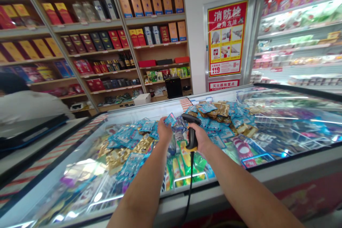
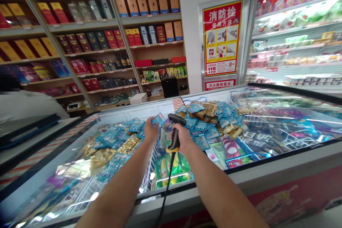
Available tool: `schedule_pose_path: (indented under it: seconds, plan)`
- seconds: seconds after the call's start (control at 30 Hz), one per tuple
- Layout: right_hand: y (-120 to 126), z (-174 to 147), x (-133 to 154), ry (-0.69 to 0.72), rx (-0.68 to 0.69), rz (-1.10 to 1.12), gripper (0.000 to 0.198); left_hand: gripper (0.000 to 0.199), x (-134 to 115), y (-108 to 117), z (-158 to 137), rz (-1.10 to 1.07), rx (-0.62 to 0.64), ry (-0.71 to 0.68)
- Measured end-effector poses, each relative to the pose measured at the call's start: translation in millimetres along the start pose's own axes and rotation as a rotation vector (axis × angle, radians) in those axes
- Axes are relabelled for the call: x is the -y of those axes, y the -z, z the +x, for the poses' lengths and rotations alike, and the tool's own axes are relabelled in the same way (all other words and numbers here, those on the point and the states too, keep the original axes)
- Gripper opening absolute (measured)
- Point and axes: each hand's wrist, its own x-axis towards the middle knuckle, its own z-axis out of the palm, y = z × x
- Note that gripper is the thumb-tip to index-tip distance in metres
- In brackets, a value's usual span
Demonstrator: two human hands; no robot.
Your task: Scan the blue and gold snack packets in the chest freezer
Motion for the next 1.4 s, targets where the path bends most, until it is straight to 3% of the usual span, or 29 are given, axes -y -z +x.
schedule_pose_path:
  seconds: [0.5,0.77,0.87,1.03,1.1,1.2,1.33,1.4]
  plan:
    - [0,1,-2,-0.018,0.025,0.011,0.022,0.033,-3,2,-1,0.024,-0.022,0.037]
    - [1,2,0,-0.003,-0.046,0.047,0.02,0.049,-8,23,-3,0.41,-0.048,-0.139]
    - [0,1,1,-0.013,-0.062,0.031,0.019,0.042,-6,40,1,0.524,-0.155,-0.05]
    - [0,0,0,-0.011,-0.067,0.026,0.019,0.039,5,62,7,0.498,-0.31,0.173]
    - [0,-2,1,-0.005,-0.073,0.025,0.02,0.037,7,63,6,0.544,-0.352,0.187]
    - [0,-3,5,0.017,-0.09,0.056,0.019,0.036,4,54,2,0.652,-0.236,0.026]
    - [3,-2,10,0.033,-0.058,0.132,0.016,0.037,-2,32,-6,0.725,0.168,-0.356]
    - [5,-1,11,0.037,-0.04,0.148,0.015,0.037,1,28,-6,0.754,0.307,-0.374]
